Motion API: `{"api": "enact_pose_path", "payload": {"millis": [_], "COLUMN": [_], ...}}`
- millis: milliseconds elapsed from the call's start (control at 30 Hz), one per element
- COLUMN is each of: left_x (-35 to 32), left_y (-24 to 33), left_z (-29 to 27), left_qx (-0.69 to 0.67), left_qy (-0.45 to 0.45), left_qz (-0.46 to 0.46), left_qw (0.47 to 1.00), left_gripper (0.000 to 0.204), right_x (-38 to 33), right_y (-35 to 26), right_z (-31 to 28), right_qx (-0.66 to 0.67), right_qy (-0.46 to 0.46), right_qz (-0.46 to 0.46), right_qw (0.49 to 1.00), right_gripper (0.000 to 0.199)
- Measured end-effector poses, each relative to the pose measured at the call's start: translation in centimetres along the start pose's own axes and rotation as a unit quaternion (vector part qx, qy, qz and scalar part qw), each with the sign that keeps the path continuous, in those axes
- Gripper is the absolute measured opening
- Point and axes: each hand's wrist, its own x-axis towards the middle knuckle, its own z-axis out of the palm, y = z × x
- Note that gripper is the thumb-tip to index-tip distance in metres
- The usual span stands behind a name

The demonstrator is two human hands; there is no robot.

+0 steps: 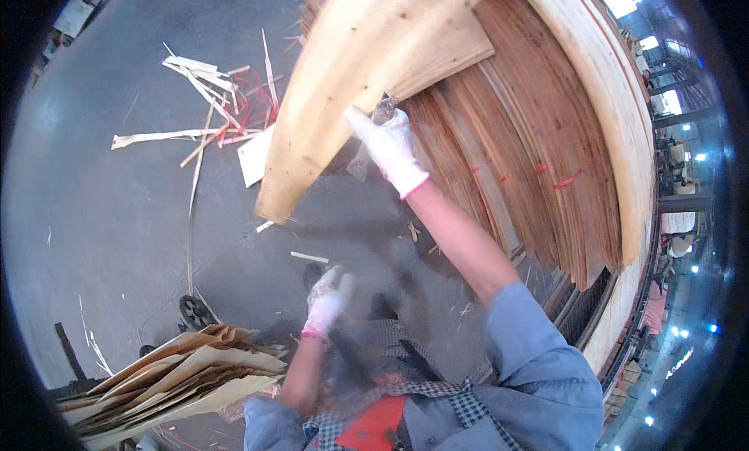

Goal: The person assembles a large curved wooden structure by placing thin plywood sheets onto a metal frame. They use a hammer to drive nails into the sheets, securing them to the frame. The person repeatedly lifts, positions, and hammers multiple sheets, occasionally removing and replacing pieces to adjust alignment.

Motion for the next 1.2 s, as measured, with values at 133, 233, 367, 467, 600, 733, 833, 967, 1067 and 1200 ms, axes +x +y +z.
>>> {"api": "enact_pose_path", "payload": {"millis": [133,233,367,467,600,733,833,967,1067,1200], "left_x": [-2.5,-7.1,-15.2,-23.9,-32.0,-36.5,-42.4,-51.1,-58.9,-65.7], "left_y": [-4.0,-4.3,-6.7,-11.9,-9.2,-12.9,-15.0,-19.2,-21.2,-28.7], "left_z": [-2.9,-3.7,0.2,7.9,12.1,16.6,19.3,21.7,22.9,28.7], "left_qx": [-0.007,0.001,-0.047,-0.04,-0.222,-0.296,-0.327,-0.276,-0.375,-0.364], "left_qy": [0.095,0.086,0.191,0.331,0.36,0.444,0.558,0.584,0.576,0.622], "left_qz": [-0.071,-0.186,-0.193,-0.274,-0.41,-0.412,-0.365,-0.342,-0.378,-0.451], "left_qw": [0.993,0.979,0.961,0.902,0.808,0.738,0.67,0.683,0.62,0.528], "left_gripper": [0.049,0.058,0.046,0.042,0.054,0.053,0.04,0.048,0.057,0.044], "right_x": [5.5,8.0,9.0,0.6,-20.0,-33.6,-43.9,-49.3,-51.7,-51.3], "right_y": [6.5,14.9,25.3,25.6,17.2,13.2,3.5,-2.5,-3.5,-0.2], "right_z": [0.3,-4.9,-14.1,-11.8,-7.5,1.6,10.5,24.8,32.0,36.5], "right_qx": [-0.27,-0.109,0.096,-0.035,-0.043,-0.068,-0.081,-0.079,-0.356,-0.502], "right_qy": [-0.044,-0.161,-0.222,-0.379,-0.5,-0.757,-0.73,-0.549,-0.392,-0.267], "right_qz": [0.01,0.192,0.296,0.246,0.416,0.095,-0.189,-0.434,-0.526,-0.519], "right_qw": [0.962,0.962,0.924,0.891,0.758,0.643,0.652,0.71,0.665,0.639], "right_gripper": [0.037,0.038,0.012,0.021,0.014,0.008,0.043,0.049,0.076,0.079]}}
